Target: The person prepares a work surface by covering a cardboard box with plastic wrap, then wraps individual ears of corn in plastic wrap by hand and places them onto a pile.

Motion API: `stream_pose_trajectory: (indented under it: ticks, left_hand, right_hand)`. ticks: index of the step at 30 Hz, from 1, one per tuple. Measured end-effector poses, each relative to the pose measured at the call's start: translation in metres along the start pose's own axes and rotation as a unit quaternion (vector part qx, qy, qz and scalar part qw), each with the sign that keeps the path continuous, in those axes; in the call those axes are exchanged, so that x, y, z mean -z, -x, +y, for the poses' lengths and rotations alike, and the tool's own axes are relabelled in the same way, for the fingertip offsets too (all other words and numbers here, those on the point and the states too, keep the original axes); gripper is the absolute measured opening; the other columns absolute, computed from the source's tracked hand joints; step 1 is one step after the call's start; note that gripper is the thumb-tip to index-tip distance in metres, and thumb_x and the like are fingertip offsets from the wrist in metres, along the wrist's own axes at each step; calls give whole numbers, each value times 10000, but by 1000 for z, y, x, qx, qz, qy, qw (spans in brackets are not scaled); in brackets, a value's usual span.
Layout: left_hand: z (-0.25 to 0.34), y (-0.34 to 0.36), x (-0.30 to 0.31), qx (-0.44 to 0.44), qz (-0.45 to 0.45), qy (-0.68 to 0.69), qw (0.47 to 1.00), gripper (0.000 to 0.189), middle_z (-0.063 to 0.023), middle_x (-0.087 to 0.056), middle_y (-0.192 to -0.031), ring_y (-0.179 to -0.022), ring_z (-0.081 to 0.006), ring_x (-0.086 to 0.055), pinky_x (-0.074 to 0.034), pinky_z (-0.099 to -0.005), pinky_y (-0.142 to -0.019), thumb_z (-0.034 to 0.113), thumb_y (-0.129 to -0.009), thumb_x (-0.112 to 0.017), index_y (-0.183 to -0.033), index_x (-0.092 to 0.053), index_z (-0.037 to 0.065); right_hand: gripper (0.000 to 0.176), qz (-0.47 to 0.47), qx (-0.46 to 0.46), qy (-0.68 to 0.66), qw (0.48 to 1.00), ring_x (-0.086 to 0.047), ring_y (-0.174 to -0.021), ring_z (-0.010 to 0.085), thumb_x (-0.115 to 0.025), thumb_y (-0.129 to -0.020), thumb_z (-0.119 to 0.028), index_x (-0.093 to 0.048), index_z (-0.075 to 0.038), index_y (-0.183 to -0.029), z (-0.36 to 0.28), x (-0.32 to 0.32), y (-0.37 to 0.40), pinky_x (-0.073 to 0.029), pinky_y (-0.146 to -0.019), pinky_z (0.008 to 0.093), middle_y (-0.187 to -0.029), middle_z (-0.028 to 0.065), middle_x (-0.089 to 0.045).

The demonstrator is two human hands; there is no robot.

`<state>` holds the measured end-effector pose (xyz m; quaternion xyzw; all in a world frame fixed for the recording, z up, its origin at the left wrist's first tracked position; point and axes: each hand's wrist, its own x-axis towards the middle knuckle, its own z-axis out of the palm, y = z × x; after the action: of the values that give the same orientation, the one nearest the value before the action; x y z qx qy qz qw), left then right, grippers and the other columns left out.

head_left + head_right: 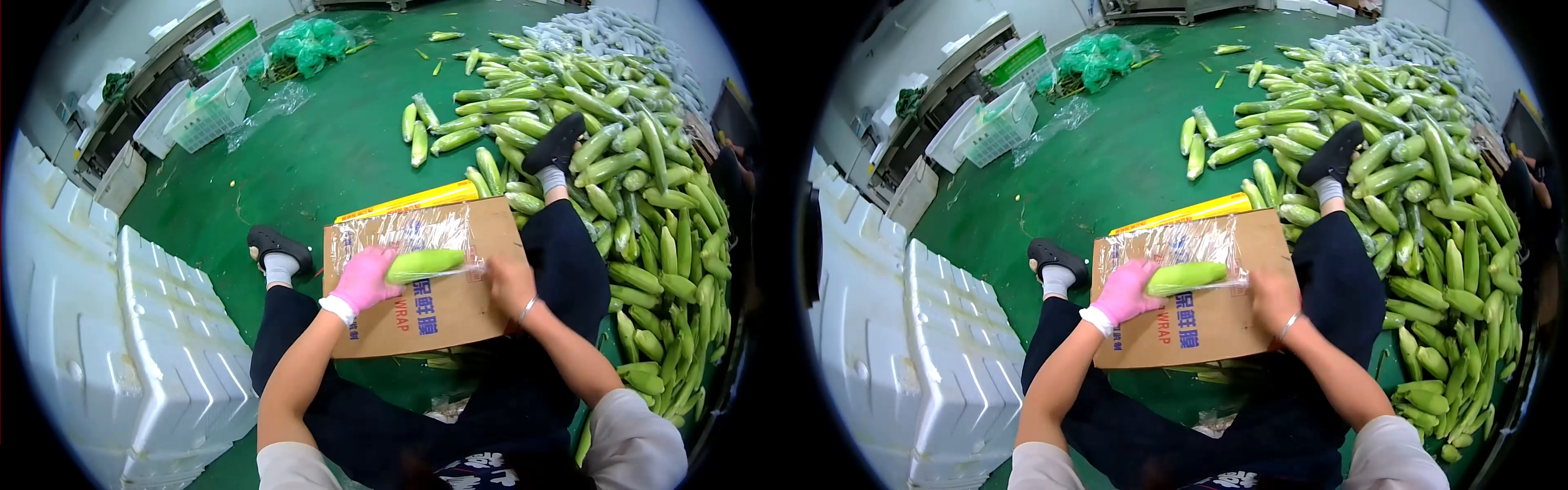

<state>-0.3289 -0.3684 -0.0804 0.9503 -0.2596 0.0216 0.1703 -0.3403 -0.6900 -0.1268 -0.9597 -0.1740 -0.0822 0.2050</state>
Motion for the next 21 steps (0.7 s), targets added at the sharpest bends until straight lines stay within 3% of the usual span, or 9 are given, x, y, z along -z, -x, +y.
stream_pose_trajectory:
  ticks: [2,4,6,8,11,13,15,18,21]
  left_hand:
    - [17,9,5,-1,-29,23,999,637,-178,-627,-1031,-996,-374,-593,-489,-459,-879,391,-716,-800,-1199,-584,36]
    - [48,26,6,8,-74,57,996,599,-184,-628,-1040,-1004,-383,-599,-497,-454,-886,362,-731,-786,-1194,-589,37]
    - [69,45,5,-21,-112,81,990,614,-188,-632,-1039,-1022,-381,-604,-499,-439,-911,389,-737,-790,-1201,-587,41]
    - [75,54,-3,-10,-193,102,976,669,-204,-614,-1134,-1077,-382,-592,-497,-441,-930,436,-749,-794,-1224,-572,20]
    - [70,48,2,41,-113,94,988,712,-222,-576,-1221,-1141,-398,-555,-476,-457,-955,446,-762,-788,-1256,-543,-4]
    - [52,32,-2,65,121,-55,989,729,-235,-551,-1261,-1173,-410,-523,-443,-477,-990,434,-779,-779,-1288,-514,-15]
    - [41,12,-3,38,112,-82,990,721,-238,-549,-1264,-1171,-412,-518,-428,-489,-1000,409,-785,-779,-1301,-503,-13]
    - [11,-22,-19,-22,135,-129,982,726,-232,-576,-1207,-1122,-406,-544,-447,-481,-970,410,-753,-804,-1271,-518,-11]
    - [3,-35,-22,-9,74,-31,997,740,-189,-624,-1015,-964,-366,-622,-526,-422,-820,466,-671,-849,-1171,-567,-2]
  right_hand:
    - [147,179,-99,-251,946,-637,-657,317,-682,-829,-103,-691,11,-921,17,26,-28,-514,-624,371,-732,140,-652]
    - [128,112,-230,-386,886,-662,-654,334,-643,-839,-83,-696,30,-813,-4,57,-25,-525,-632,337,-734,165,-688]
    - [208,-59,-184,-361,912,-664,-790,342,-634,-855,-146,-687,35,-944,-29,59,8,-530,-756,382,-821,195,-683]
    - [386,-80,134,-172,973,-601,-988,368,-649,-872,-282,-643,44,-1077,-63,43,54,-473,-892,453,-976,230,-638]
    - [473,-26,141,-54,988,-509,-1099,391,-612,-897,-384,-600,29,-1126,-67,14,21,-402,-961,485,-1086,235,-567]
    - [425,-48,75,20,996,-512,-1072,369,-583,-913,-417,-614,-9,-1029,-54,-6,-44,-404,-934,449,-1080,217,-556]
    - [457,1,107,73,992,-545,-1072,387,-575,-927,-428,-625,11,-1039,-53,-13,-108,-424,-944,460,-1078,236,-589]
    - [533,-357,103,-265,890,-569,-1193,369,-450,-1021,-426,-558,29,-1277,-73,-29,-172,-418,-1053,402,-1275,229,-613]
    - [644,-430,83,-284,853,-541,-1256,324,-330,-1038,-543,-558,-17,-1333,-67,-46,-178,-386,-1094,389,-1363,199,-578]
